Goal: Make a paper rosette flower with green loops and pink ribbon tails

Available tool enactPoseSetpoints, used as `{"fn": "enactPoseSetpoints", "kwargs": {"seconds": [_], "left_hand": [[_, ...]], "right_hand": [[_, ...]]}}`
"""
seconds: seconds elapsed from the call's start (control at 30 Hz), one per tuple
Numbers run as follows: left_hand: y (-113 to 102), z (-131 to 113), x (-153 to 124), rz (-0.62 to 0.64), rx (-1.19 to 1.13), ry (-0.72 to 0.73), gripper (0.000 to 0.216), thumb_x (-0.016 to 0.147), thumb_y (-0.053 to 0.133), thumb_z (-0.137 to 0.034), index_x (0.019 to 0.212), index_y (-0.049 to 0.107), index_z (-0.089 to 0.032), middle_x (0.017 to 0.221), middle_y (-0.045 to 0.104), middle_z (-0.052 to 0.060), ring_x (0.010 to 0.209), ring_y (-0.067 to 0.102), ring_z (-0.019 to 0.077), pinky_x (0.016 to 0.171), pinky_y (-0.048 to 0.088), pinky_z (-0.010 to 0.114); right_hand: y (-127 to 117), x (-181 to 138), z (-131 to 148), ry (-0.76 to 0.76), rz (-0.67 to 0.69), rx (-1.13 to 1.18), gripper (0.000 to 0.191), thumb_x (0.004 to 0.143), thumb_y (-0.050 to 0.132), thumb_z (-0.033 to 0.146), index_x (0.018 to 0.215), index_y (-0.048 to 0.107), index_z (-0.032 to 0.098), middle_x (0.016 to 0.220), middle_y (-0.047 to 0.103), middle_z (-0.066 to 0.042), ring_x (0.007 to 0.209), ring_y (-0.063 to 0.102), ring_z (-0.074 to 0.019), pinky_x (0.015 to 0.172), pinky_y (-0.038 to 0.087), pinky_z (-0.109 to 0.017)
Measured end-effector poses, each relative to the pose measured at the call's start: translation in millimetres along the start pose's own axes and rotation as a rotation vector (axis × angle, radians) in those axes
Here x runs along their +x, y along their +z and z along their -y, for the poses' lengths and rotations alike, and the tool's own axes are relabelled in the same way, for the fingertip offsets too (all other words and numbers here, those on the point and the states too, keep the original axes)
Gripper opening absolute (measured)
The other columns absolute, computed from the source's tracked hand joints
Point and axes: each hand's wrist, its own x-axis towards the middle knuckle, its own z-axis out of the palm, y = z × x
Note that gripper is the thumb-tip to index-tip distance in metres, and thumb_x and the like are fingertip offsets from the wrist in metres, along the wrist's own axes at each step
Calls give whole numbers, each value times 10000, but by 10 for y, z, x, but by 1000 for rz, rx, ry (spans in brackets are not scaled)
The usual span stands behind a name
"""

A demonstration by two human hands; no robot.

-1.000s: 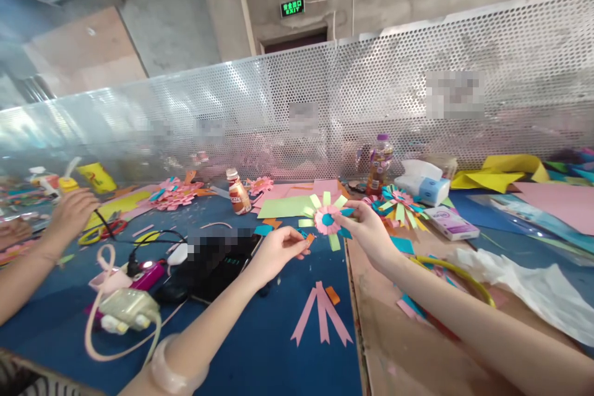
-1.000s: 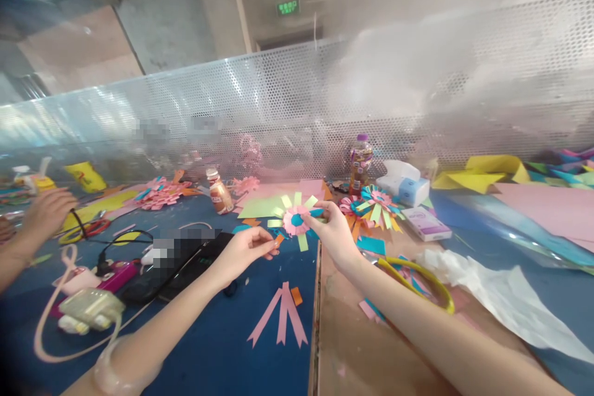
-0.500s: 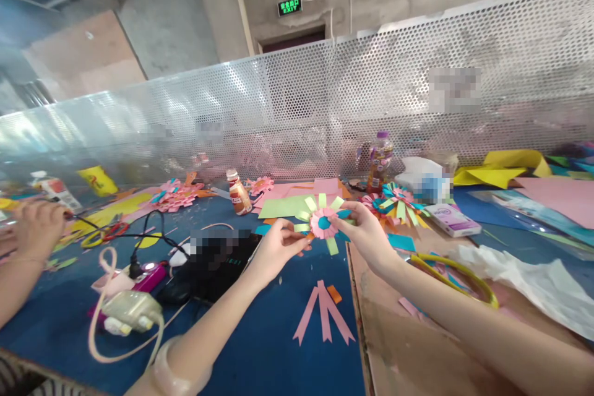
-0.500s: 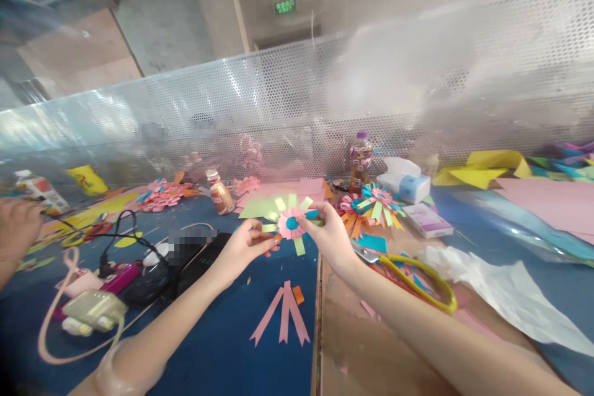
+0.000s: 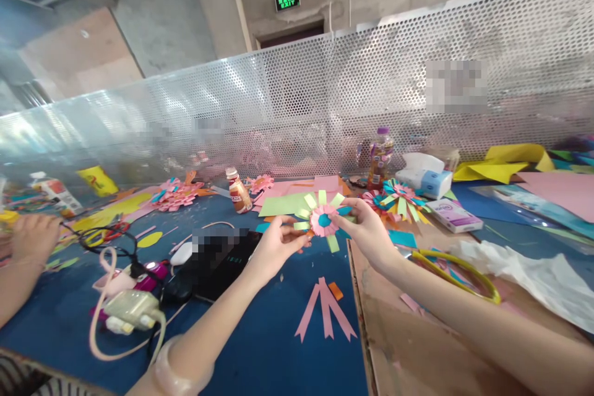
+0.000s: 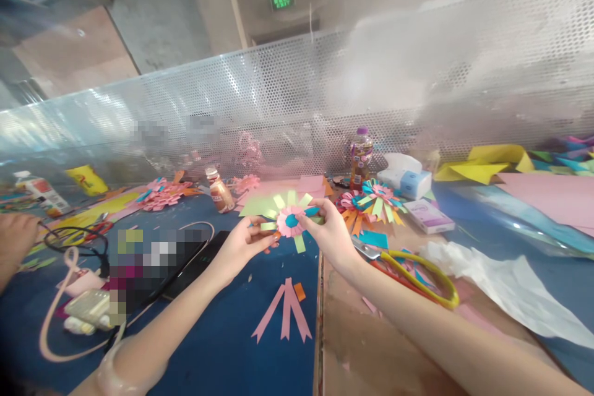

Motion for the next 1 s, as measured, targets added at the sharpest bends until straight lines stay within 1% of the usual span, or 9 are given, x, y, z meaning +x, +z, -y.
{"fn": "enactPoseSetpoints", "kwargs": {"seconds": [0.27, 0.43, 0.63, 1.0], "left_hand": [[10, -23, -6, -14, -13, -3, 425, 698, 719, -287, 988, 427, -177, 882, 674, 64, 807, 674, 217, 666, 509, 317], [6, -23, -7, -1, -27, 4, 413, 706, 715, -276, 991, 433, -175, 868, 674, 58, 796, 673, 204, 681, 520, 315], [-1, -34, -12, -4, -34, 3, 409, 697, 714, -268, 988, 441, -178, 905, 676, 68, 794, 675, 210, 700, 526, 336], [2, -42, -22, 18, -73, -6, 379, 710, 700, -240, 1004, 475, -162, 916, 668, 79, 792, 661, 194, 688, 514, 307]], "right_hand": [[1, 1, -12, -14, 4, -9, 410, 678, 685, 446, 968, 506, 217, 711, 579, 18, 642, 578, -154, 578, 449, -281], [-5, -13, -29, -26, 9, -35, 394, 696, 683, 436, 970, 511, 211, 776, 612, -8, 690, 591, -164, 564, 439, -271], [-21, 1, -70, -42, 2, -49, 363, 711, 675, 424, 958, 510, 216, 802, 606, -5, 698, 588, -160, 570, 443, -276], [-23, -9, -41, -49, -4, -47, 350, 720, 671, 405, 966, 509, 214, 796, 605, -3, 714, 599, -166, 582, 445, -281]]}}
